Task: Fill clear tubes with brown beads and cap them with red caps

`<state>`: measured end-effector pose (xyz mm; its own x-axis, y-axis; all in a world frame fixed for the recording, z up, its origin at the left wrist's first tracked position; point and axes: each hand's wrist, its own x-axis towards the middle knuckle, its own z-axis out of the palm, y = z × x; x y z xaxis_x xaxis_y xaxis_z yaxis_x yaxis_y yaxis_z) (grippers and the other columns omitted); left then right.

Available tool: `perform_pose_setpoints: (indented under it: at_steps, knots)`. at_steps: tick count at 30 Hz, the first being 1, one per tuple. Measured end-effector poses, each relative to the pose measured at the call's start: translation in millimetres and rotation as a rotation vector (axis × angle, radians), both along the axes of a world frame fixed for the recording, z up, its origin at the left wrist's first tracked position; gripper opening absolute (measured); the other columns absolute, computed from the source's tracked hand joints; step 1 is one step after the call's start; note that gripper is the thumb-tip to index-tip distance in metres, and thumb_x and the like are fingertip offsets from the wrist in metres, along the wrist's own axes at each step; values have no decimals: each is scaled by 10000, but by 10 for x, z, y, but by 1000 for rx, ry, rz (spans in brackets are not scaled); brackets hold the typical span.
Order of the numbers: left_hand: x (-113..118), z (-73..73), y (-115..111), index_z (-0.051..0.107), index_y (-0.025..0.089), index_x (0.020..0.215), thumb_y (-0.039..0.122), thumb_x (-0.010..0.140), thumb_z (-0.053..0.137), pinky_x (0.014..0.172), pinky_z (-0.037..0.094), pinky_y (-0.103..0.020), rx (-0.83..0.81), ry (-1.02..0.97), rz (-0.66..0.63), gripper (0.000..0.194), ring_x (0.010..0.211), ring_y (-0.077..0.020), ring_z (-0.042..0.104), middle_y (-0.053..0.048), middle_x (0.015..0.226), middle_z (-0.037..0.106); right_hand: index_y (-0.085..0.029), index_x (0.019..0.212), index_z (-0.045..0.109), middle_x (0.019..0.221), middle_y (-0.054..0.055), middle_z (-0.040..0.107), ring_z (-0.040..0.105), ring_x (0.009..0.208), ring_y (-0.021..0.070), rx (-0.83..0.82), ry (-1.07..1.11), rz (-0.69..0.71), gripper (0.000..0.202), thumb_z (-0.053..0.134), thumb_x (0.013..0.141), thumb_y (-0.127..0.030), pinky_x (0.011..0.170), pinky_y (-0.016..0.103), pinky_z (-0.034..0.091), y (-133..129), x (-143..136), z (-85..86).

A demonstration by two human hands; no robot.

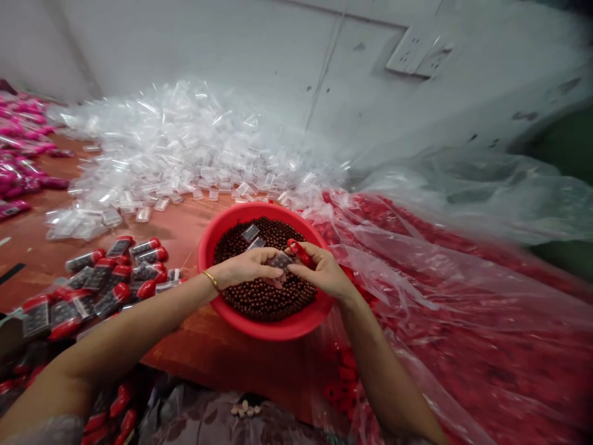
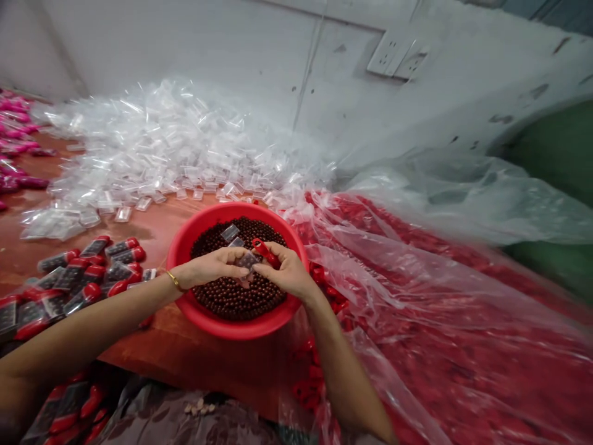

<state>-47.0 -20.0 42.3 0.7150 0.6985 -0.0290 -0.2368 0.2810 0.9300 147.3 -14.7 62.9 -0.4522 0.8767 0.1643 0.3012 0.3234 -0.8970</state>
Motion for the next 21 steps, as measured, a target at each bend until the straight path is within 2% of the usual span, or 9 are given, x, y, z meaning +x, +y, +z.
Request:
perform_pose_setpoints:
  at_steps: [2,7,12,15,17,21]
  knots:
    - [-2,2,2,566,111,912,293,681,752,710,512,-259,-1,-1,-33,347,728,-98,591,-24,805,614,-184,955,615,850,14,657,605,773,158,-7,-11,14,299,675,688,-306,737,287,483,0,3,6]
    - [-8,8,-5,554,116,873,296,672,756,697,519,-260,-24,-10,-25,337,738,-105,594,-21,788,609,-179,733,578,671,-26,583,540,634,114,6,-6,25,152,668,695,-295,643,244,455,-6,-19,25]
    - [0,25,-11,552,118,871,304,674,752,680,511,-249,5,15,-27,336,680,-83,572,-7,778,594,-185,723,570,629,-38,541,496,574,99,-3,1,-2,144,664,688,-288,552,219,424,-13,-29,13]
    - [14,37,-17,553,123,902,303,672,755,694,508,-246,7,12,13,355,697,-80,565,-5,800,584,-192,655,502,541,-67,464,428,456,72,-100,43,-10,229,688,661,-325,450,201,378,-10,18,-45]
    - [16,46,-19,550,129,931,308,676,752,700,505,-239,17,15,73,372,726,-81,563,-6,825,580,-197,707,495,509,-85,435,399,391,64,-180,90,-55,270,674,679,-397,396,196,346,-5,63,-95]
    - [15,57,-19,531,138,938,319,672,754,674,495,-221,32,36,101,392,719,-79,575,-3,842,584,-209,1018,524,544,-96,421,373,364,62,-230,183,-118,384,559,770,-501,372,199,338,-25,122,-132]
